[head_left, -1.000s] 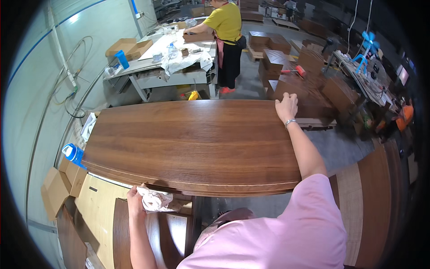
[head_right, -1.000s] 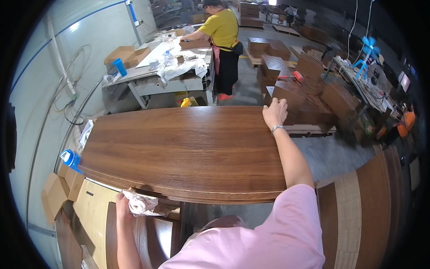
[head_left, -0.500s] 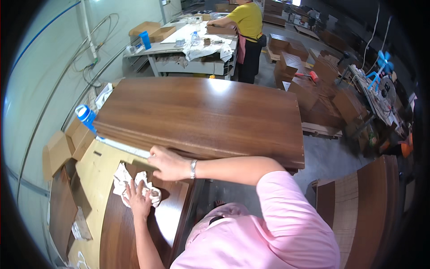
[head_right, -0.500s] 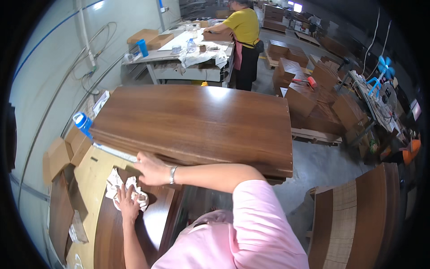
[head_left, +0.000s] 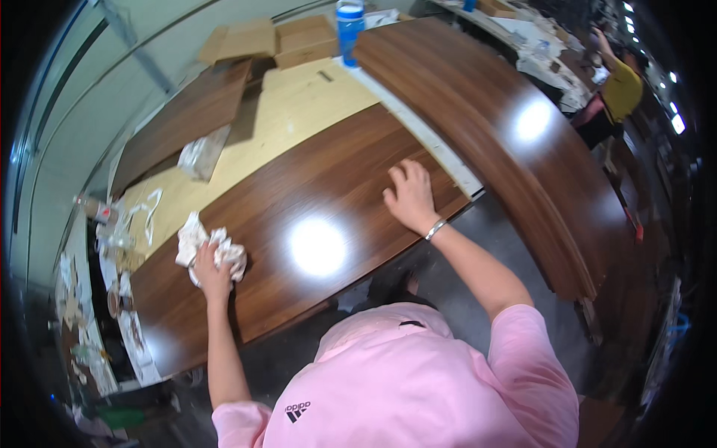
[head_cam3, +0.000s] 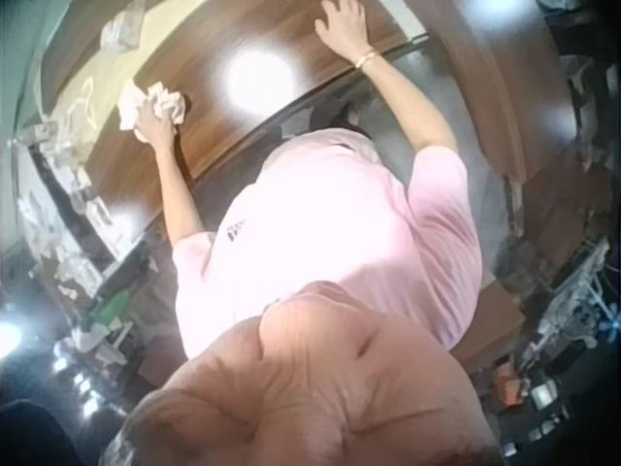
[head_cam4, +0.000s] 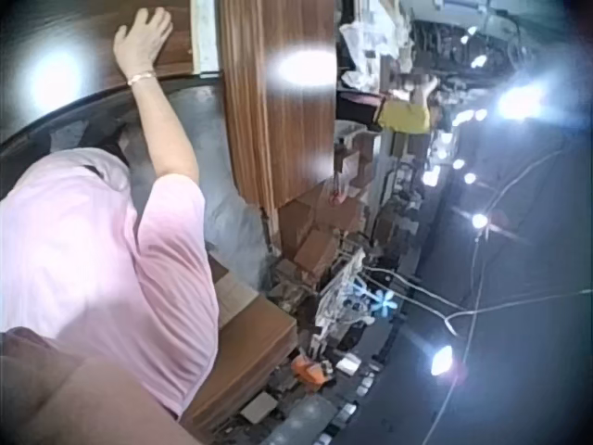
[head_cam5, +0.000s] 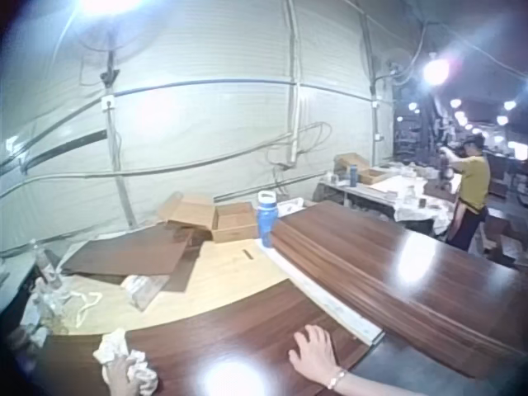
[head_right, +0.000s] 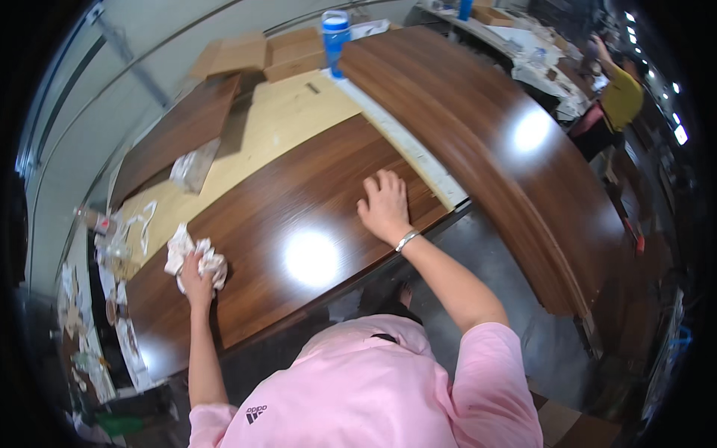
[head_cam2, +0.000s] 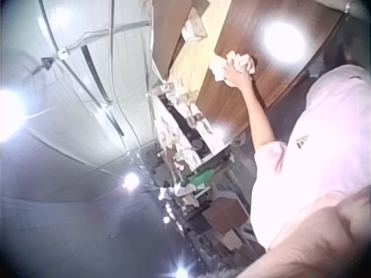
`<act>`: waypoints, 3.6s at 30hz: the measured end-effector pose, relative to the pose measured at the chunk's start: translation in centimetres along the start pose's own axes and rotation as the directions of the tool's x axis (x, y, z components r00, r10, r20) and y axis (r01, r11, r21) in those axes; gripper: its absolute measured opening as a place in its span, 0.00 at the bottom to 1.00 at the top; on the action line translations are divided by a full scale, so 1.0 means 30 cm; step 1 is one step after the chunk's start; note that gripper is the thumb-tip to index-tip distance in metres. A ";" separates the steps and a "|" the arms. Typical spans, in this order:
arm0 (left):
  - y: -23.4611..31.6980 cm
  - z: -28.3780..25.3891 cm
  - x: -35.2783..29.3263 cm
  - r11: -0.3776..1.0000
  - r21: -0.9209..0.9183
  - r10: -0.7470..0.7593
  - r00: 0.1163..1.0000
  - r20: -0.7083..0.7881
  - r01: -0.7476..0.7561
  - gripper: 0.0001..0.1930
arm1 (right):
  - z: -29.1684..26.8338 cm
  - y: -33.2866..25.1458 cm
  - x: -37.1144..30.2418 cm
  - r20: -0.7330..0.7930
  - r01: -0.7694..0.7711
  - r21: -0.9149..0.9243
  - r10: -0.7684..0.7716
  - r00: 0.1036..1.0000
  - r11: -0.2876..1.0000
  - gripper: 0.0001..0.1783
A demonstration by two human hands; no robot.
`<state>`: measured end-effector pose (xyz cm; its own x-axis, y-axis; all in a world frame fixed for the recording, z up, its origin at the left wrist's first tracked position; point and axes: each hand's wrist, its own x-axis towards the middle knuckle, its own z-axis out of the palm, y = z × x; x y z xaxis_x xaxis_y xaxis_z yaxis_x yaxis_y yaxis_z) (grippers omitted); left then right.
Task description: The person wipes and polishes large dark wood panels using a white cloth and a liquid from a bottle. They move the cloth across the surface in broad strokes, turn the panels over, and use a small sanding block on the edges.
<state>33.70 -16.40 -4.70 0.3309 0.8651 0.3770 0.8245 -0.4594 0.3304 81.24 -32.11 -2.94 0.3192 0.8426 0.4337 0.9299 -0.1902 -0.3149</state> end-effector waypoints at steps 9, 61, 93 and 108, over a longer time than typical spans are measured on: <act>0.367 -0.044 0.077 0.673 -0.716 -0.151 0.983 0.108 0.182 0.24 | 0.092 -0.631 0.047 0.163 0.325 0.469 -0.442 0.882 0.821 0.44; -1.103 -0.645 -0.326 0.815 -0.187 -0.578 0.744 -0.335 0.549 0.06 | 0.542 -1.333 0.137 0.240 0.477 0.103 -0.488 0.840 0.873 0.36; -1.339 -0.553 -0.041 0.737 0.352 -0.632 0.772 0.059 0.577 0.33 | 0.791 -1.805 0.266 0.306 0.416 -0.031 -0.388 0.870 0.909 0.21; -1.105 -0.908 -0.769 0.841 -0.538 0.032 0.989 0.144 0.051 0.35 | 0.786 -1.793 0.258 0.255 0.397 -0.037 -0.375 0.891 0.917 0.20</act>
<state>-13.78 -26.62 -0.79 0.4193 0.8701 0.2589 0.4634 -0.4504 0.7631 29.39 -3.50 -2.55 -0.1112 0.9506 0.2897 0.9862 0.1415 -0.0858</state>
